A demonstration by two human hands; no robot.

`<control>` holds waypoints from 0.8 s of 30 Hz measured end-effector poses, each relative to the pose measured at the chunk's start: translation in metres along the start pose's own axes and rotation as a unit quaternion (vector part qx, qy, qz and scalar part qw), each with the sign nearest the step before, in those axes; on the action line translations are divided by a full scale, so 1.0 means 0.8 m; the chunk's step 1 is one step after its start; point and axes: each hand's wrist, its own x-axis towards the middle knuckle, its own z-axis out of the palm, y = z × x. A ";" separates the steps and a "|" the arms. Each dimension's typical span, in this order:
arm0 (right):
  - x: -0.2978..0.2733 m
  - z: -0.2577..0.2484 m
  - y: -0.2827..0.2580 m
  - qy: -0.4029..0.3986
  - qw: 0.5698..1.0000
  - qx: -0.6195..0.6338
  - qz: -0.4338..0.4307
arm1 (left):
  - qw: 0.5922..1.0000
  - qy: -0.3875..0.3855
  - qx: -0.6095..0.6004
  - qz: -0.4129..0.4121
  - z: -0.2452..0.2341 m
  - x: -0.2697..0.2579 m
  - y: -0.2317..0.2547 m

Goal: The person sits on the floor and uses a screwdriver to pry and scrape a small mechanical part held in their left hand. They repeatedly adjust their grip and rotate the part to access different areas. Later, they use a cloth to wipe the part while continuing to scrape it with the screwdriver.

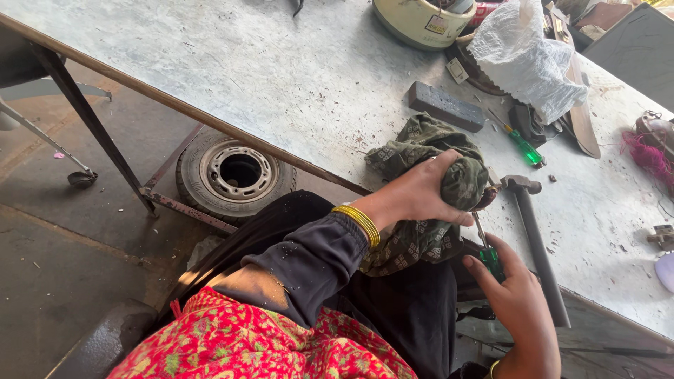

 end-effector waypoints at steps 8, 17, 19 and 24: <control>-0.001 0.001 0.006 -0.061 0.997 0.035 0.017 | 0.974 -0.059 -0.200 -0.090 -0.016 0.012 -0.013; -0.013 -0.006 -0.029 -0.124 0.959 0.253 -0.003 | 0.984 0.030 -0.107 -0.139 -0.008 0.015 0.003; -0.012 -0.004 -0.029 -0.131 0.952 0.276 -0.007 | 0.986 0.033 -0.090 -0.138 -0.003 0.021 -0.003; -0.001 0.004 -0.022 -0.134 0.939 0.317 -0.001 | 0.994 -0.016 -0.075 -0.082 -0.003 0.030 -0.019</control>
